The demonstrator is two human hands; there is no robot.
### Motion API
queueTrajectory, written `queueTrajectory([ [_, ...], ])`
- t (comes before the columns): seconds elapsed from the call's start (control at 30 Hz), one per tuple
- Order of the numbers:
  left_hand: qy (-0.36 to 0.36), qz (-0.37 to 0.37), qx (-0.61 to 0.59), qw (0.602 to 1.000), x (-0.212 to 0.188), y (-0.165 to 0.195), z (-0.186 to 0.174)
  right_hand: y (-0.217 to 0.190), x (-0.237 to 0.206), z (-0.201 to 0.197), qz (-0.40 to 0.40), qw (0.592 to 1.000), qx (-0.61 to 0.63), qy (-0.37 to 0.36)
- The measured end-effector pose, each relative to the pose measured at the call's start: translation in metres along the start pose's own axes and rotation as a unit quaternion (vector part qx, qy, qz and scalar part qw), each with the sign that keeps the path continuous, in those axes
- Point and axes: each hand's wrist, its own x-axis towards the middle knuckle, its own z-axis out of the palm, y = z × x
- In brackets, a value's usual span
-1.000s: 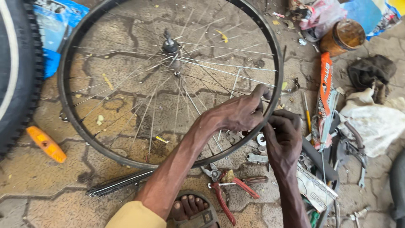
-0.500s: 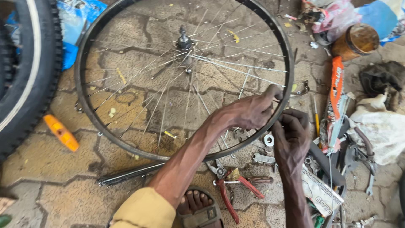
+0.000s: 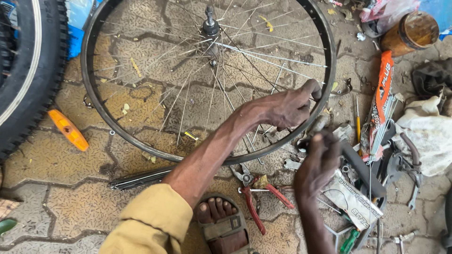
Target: The person removes a damaged spoke from a bicycle wheel, then installs a new spoke by threading it through the hub and rim. They use pliers to cut the spoke to length and secure it with a nipple.
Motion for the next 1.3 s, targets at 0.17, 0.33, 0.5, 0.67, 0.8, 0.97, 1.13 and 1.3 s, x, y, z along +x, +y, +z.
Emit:
queueTrajectory([
  [0.17, -0.029, -0.038, -0.054, 0.997, -0.007, 0.006, -0.005, -0.006, -0.072, 0.032, 0.305, 0.905, -0.024, -0.297],
  [0.33, -0.025, -0.035, 0.032, 0.999, -0.006, 0.011, -0.001, -0.007, -0.084, 0.083, -0.112, 0.796, -0.170, -0.570],
  [0.5, -0.022, 0.031, 0.010, 0.999, -0.017, 0.011, -0.007, -0.006, -0.075, 0.088, -0.298, 0.828, -0.113, -0.462],
  [0.67, -0.049, -0.092, 0.016, 0.994, -0.026, 0.027, -0.009, -0.014, -0.048, 0.048, -0.139, 0.796, -0.341, -0.480],
  [0.8, -0.039, -0.010, -0.004, 0.999, -0.029, 0.047, -0.012, -0.007, -0.030, -0.005, -0.011, 0.870, -0.304, -0.388],
  [0.97, -0.051, -0.051, -0.007, 0.997, -0.040, 0.054, -0.018, 0.043, -0.031, -0.077, 0.151, 0.917, -0.265, -0.258],
  [1.13, -0.034, 0.016, -0.012, 0.999, -0.041, 0.048, -0.009, 0.089, 0.001, -0.126, 0.307, 0.933, -0.184, -0.042],
  [1.3, -0.028, -0.022, 0.012, 0.999, -0.043, 0.049, -0.013, 0.088, 0.045, -0.115, -0.137, 0.876, -0.459, 0.057],
])
